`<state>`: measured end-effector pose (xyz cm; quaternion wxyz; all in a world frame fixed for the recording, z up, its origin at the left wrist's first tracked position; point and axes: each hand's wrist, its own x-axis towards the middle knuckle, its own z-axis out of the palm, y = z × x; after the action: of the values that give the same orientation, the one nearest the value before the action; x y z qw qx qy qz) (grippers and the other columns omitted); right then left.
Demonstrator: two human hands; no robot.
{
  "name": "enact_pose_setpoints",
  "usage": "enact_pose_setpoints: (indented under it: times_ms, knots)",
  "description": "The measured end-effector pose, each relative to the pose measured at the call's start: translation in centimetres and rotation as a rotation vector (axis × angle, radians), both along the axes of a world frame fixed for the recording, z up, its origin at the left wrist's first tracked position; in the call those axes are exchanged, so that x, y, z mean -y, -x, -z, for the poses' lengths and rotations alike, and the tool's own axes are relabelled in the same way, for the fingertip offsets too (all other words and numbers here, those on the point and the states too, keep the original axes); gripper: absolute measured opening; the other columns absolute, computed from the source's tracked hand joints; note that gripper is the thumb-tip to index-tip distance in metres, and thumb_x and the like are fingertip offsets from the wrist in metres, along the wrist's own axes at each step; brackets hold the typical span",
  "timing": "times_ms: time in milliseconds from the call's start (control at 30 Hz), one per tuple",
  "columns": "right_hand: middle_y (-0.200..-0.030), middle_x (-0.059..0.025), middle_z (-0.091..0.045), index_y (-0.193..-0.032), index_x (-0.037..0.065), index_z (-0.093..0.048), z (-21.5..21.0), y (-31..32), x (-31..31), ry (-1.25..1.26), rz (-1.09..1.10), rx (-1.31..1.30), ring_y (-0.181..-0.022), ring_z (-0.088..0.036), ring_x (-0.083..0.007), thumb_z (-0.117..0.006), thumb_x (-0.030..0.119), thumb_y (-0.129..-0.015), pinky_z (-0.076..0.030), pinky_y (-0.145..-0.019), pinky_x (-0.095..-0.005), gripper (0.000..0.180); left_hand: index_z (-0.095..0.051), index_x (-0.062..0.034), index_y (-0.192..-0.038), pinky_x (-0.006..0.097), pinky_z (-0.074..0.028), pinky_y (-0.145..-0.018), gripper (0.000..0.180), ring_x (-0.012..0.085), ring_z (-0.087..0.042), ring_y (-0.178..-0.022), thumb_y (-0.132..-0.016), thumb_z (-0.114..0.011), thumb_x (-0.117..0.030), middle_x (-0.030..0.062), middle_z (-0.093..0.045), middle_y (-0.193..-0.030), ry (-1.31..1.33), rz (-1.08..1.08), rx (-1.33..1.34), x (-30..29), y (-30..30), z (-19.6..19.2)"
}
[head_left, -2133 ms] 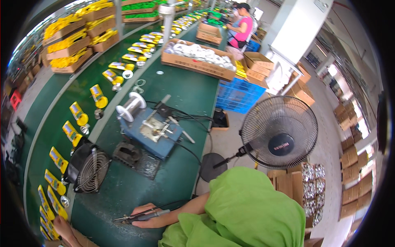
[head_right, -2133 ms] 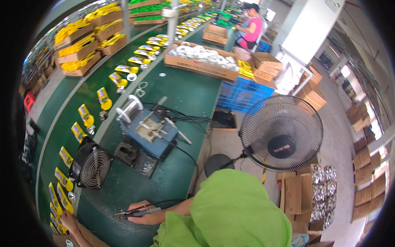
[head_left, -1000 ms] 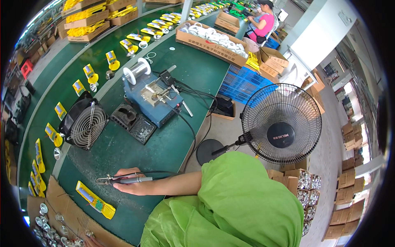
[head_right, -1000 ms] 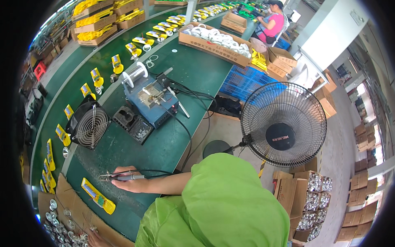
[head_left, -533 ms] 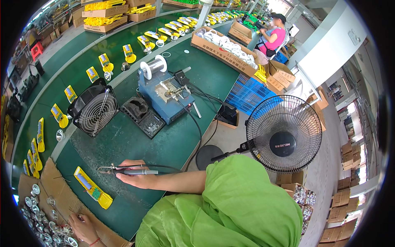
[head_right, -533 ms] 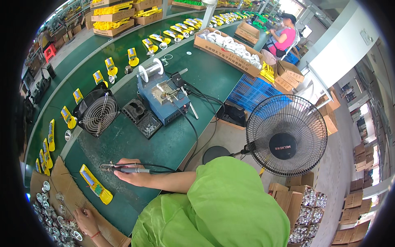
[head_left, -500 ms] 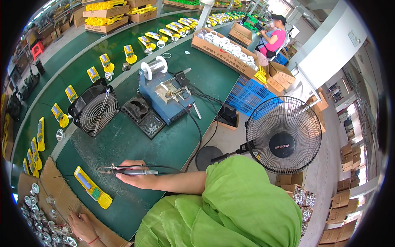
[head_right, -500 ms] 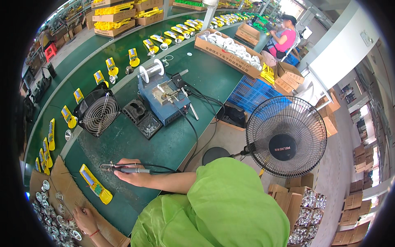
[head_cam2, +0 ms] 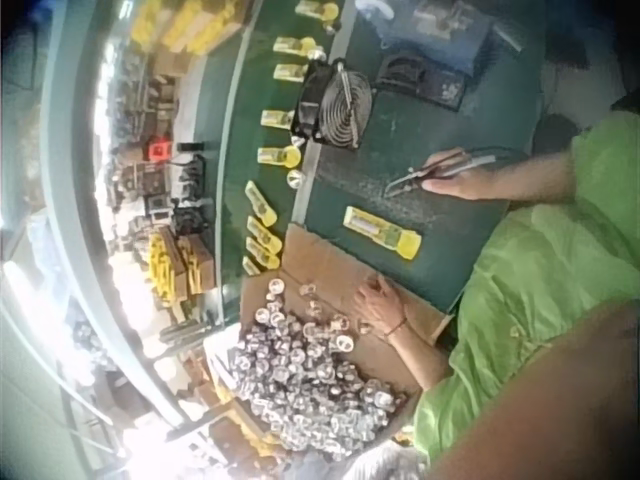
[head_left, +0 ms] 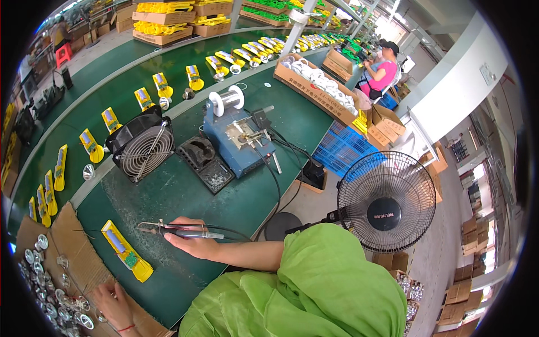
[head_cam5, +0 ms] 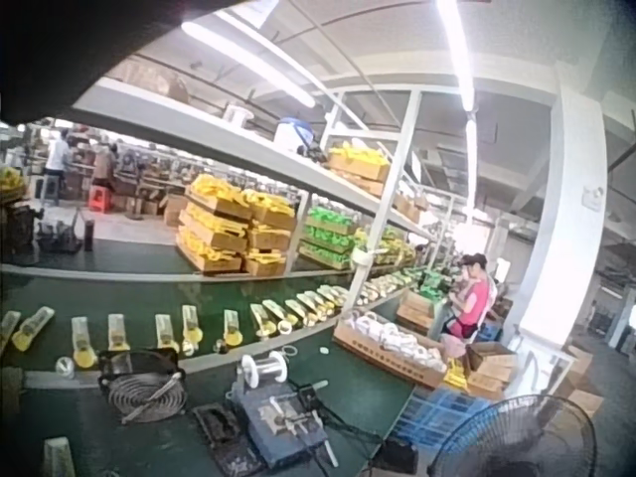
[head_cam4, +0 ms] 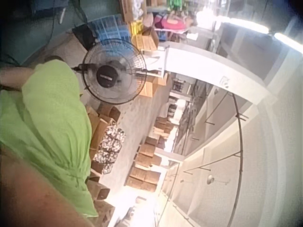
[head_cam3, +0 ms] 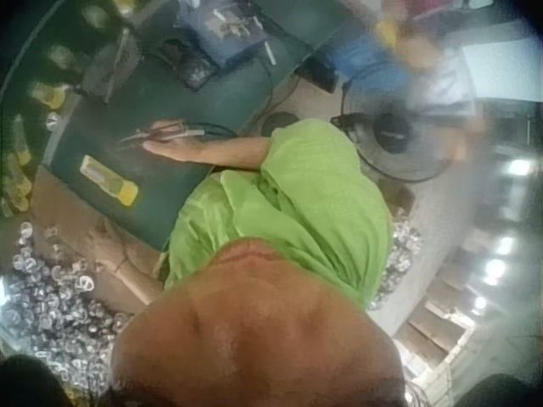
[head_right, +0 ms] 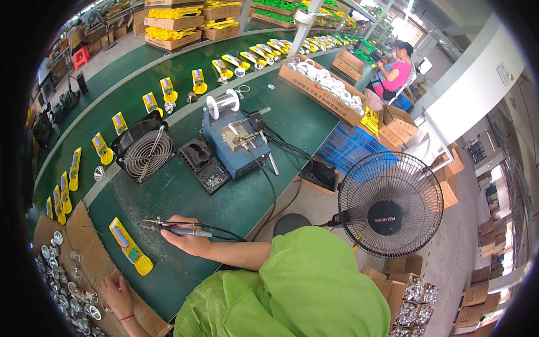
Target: The person solders wires and circuit boards onto flashlight housings using a soldering iron, connects reflector cups, and places the assembled flashlights onto the conveyor belt.
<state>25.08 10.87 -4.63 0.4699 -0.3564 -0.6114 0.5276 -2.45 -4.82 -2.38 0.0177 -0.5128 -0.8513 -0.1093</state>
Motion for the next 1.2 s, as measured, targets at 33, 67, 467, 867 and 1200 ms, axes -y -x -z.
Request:
enact_pose_setpoints:
  times_ms: [33,67,467,867,1200]
  knots:
    - [-0.076,-0.0053,-0.067,-0.095,0.002,-0.063,0.1,0.0,0.0,-0.017,0.008,0.002,-0.067,-0.062,-0.0099,-0.070,0.016,-0.086,-0.049,-0.060,-0.0264,0.018,-0.052,-0.0016,-0.091,0.045,-0.041,-0.071,0.014,0.0344,-0.052,-0.084,-0.083,-0.062,-0.008,0.0133,-0.052,-0.089,-0.039,0.052,-0.075,-0.2,-0.5,0.6]
    - [-0.074,-0.0048,-0.067,-0.094,0.003,-0.062,0.1,0.0,0.0,-0.035,0.021,0.007,-0.065,-0.062,-0.0098,-0.070,0.016,-0.085,-0.049,-0.059,-0.0267,0.017,-0.053,-0.0021,-0.089,0.046,-0.041,-0.070,0.009,0.0346,-0.052,-0.080,-0.084,-0.060,-0.004,0.0131,-0.052,-0.087,-0.038,0.139,-0.109,-0.3,-0.8,0.9]
    - [-0.088,-0.0073,-0.068,-0.100,0.004,-0.068,-1.3,-0.6,0.4,0.062,0.022,0.170,-0.079,-0.063,-0.0122,-0.073,0.023,-0.083,-0.051,-0.071,-0.0276,0.026,-0.069,0.0041,-0.106,0.024,-0.050,-0.066,0.021,0.0103,-0.061,-0.075,-0.087,-0.065,-0.005,0.0063,-0.068,-0.083,-0.315,-0.126,0.849,-0.8,-2.3,-2.0]
    - [-0.083,-0.0139,-0.067,-0.097,-0.004,-0.063,-3.6,0.5,1.3,-0.364,-0.224,0.189,-0.068,-0.065,-0.0185,-0.075,0.002,-0.077,-0.052,-0.061,-0.0273,0.024,-0.069,0.0004,-0.084,0.028,-0.049,-0.056,0.017,0.0169,-0.066,-0.060,-0.084,-0.069,-0.017,0.0120,-0.068,-0.068,-0.359,-0.196,0.812,-2.8,-4.5,-2.4]
    - [-0.084,-0.0138,-0.067,-0.097,-0.002,-0.063,-3.2,0.4,2.3,-0.311,-0.273,0.210,-0.067,-0.065,-0.0168,-0.075,0.004,-0.079,-0.052,-0.059,-0.0263,0.023,-0.067,-0.0025,-0.074,0.032,-0.047,-0.060,0.013,0.0202,-0.060,-0.065,-0.080,-0.071,-0.014,0.0064,-0.062,-0.078,-0.423,-0.057,0.650,-3.1,-6.6,-1.2]
